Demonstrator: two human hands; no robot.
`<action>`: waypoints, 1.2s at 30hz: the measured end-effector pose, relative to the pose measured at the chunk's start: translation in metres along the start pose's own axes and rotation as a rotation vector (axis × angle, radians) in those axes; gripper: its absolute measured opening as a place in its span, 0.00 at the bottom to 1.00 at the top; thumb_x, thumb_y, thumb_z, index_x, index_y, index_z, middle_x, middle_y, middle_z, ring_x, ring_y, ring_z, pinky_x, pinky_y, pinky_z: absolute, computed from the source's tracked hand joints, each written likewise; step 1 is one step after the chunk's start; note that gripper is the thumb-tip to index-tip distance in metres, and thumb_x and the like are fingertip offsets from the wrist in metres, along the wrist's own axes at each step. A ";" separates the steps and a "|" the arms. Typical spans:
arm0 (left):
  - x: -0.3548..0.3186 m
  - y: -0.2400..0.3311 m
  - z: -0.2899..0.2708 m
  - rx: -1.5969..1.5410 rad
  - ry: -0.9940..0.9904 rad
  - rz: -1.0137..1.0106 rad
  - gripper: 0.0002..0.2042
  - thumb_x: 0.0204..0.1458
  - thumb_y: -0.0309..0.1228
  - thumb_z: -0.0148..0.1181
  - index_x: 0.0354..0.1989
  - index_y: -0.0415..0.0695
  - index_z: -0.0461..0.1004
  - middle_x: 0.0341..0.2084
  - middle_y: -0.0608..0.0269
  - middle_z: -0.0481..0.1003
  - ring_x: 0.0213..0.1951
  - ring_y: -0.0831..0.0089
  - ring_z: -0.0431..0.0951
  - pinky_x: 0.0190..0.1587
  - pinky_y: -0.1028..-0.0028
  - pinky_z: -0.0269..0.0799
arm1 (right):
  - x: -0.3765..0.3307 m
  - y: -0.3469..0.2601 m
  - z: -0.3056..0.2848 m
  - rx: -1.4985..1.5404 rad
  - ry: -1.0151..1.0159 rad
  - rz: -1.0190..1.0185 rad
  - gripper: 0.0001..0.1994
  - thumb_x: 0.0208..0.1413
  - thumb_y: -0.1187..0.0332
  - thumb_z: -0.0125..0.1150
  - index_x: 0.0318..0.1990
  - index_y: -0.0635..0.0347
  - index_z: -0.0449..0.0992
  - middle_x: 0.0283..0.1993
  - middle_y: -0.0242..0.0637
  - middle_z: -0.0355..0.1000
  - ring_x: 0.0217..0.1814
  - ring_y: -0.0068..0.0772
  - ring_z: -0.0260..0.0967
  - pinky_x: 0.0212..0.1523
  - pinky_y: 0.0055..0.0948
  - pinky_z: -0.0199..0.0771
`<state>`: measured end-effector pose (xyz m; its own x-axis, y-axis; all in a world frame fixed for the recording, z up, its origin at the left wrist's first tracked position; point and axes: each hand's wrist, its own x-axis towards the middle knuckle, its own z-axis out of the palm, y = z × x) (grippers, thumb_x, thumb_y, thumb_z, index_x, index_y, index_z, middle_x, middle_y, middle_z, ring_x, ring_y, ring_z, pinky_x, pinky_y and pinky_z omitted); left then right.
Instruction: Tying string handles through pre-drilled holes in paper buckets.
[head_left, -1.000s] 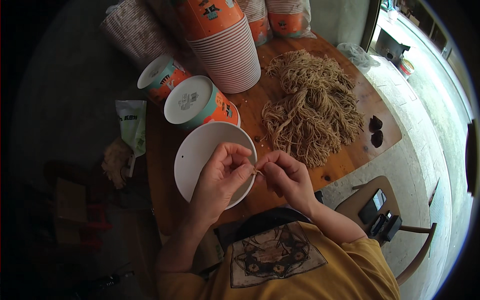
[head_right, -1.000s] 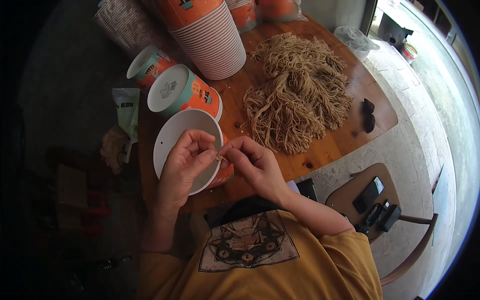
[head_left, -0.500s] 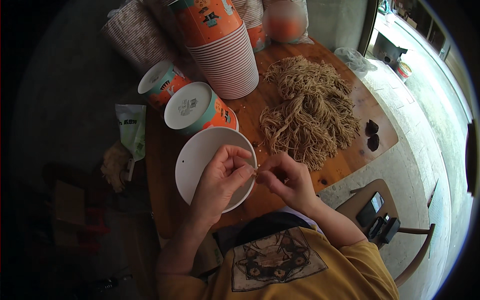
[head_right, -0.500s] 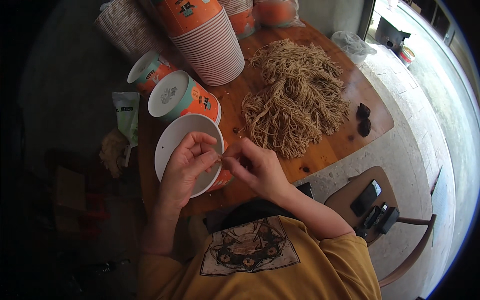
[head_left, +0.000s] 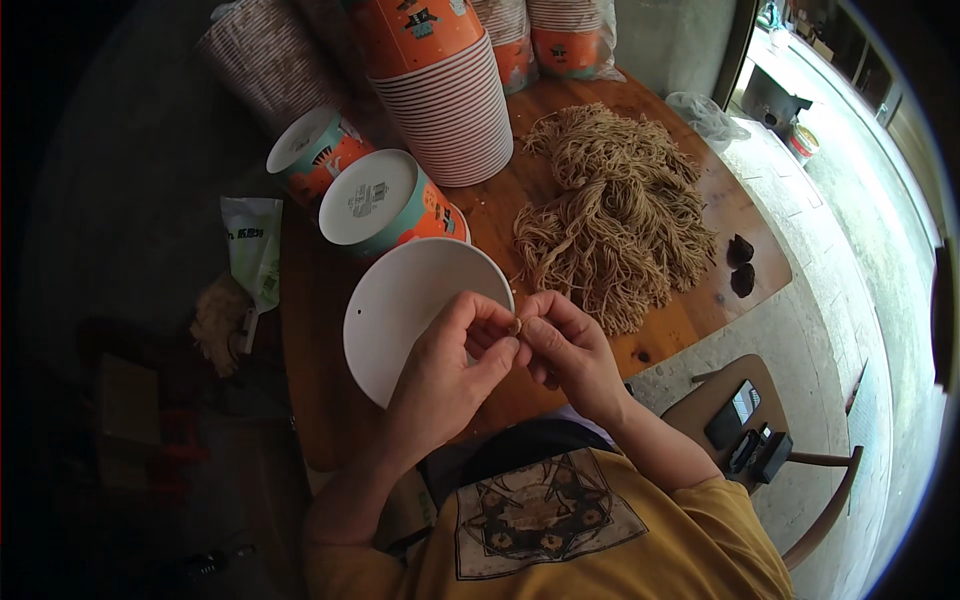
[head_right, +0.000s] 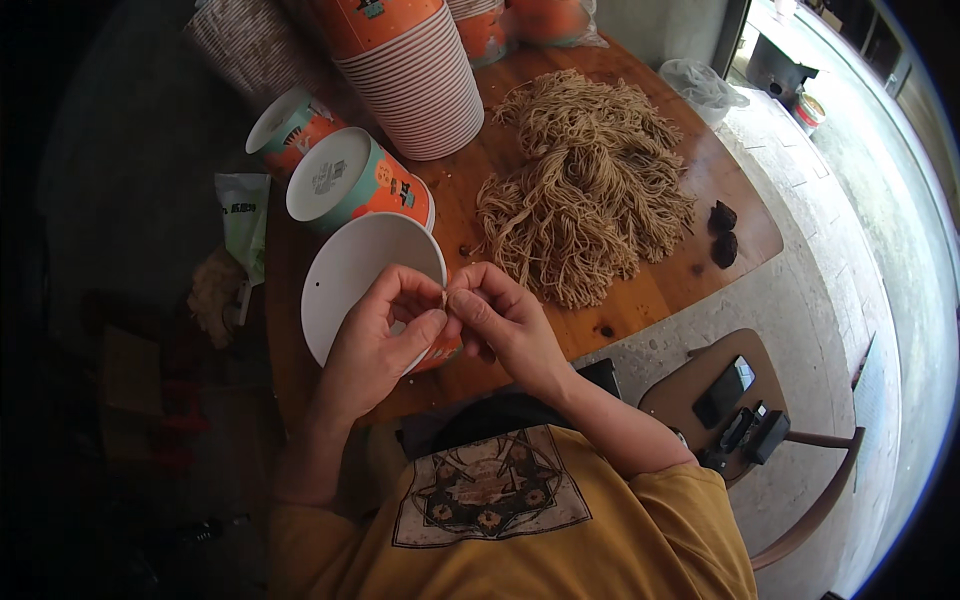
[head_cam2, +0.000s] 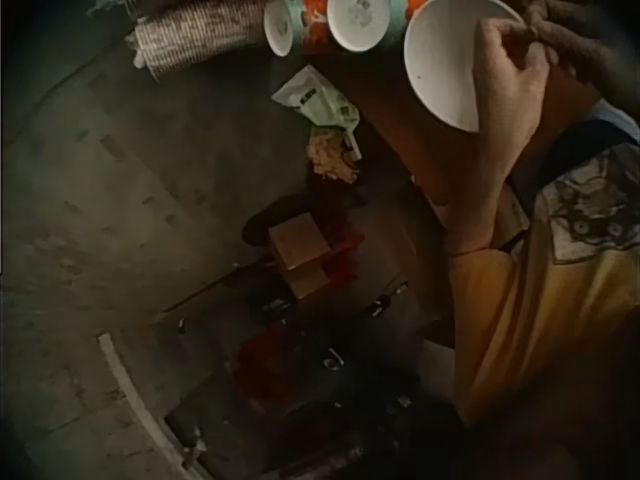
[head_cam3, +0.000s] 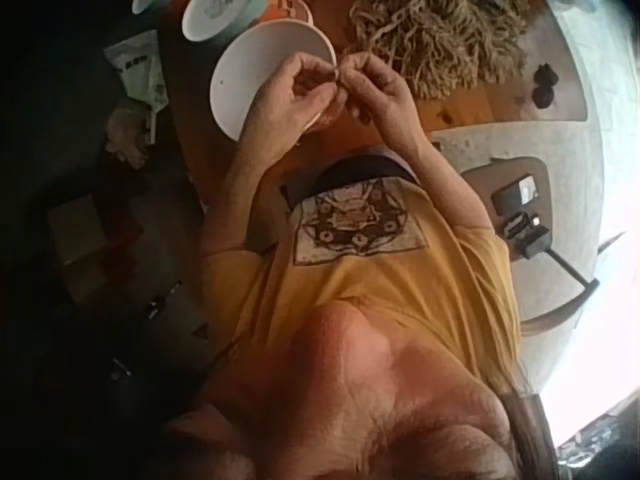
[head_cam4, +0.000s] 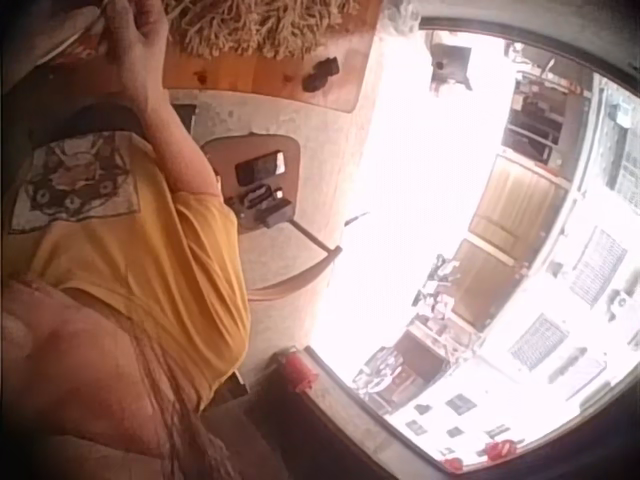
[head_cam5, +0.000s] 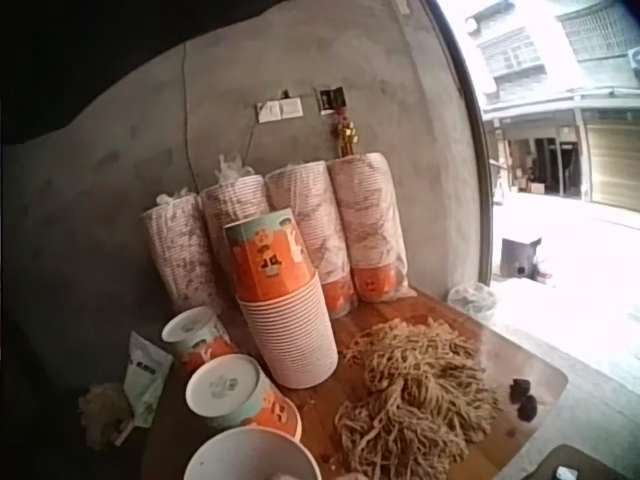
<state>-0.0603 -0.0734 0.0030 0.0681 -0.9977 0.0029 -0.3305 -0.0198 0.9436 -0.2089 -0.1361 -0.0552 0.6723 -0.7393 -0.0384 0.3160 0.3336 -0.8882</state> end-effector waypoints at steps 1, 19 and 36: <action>0.000 0.000 0.000 0.030 0.006 0.010 0.05 0.55 0.22 0.54 0.38 0.37 0.66 0.31 0.62 0.73 0.33 0.78 0.73 0.38 0.76 0.71 | 0.000 0.000 0.000 0.021 0.001 0.014 0.08 0.64 0.60 0.49 0.40 0.53 0.67 0.25 0.23 0.67 0.21 0.10 0.59 0.18 0.10 0.53; -0.001 -0.004 0.002 0.088 0.033 0.061 0.04 0.57 0.23 0.52 0.36 0.37 0.64 0.30 0.60 0.69 0.32 0.74 0.71 0.35 0.73 0.69 | 0.009 0.014 0.001 0.248 0.002 -0.040 0.04 0.66 0.64 0.45 0.43 0.50 0.62 0.23 0.26 0.64 0.19 0.13 0.53 0.19 0.12 0.48; 0.000 -0.004 0.003 0.116 0.035 0.065 0.04 0.56 0.22 0.53 0.37 0.37 0.65 0.30 0.61 0.69 0.31 0.76 0.71 0.32 0.75 0.69 | 0.009 0.001 -0.012 0.160 -0.079 0.039 0.16 0.65 0.56 0.40 0.45 0.59 0.65 0.27 0.35 0.71 0.21 0.20 0.67 0.18 0.16 0.63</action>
<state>-0.0618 -0.0735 -0.0023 0.0746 -0.9943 0.0765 -0.4416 0.0358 0.8965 -0.2109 -0.1494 -0.0619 0.7344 -0.6780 -0.0299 0.3868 0.4543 -0.8025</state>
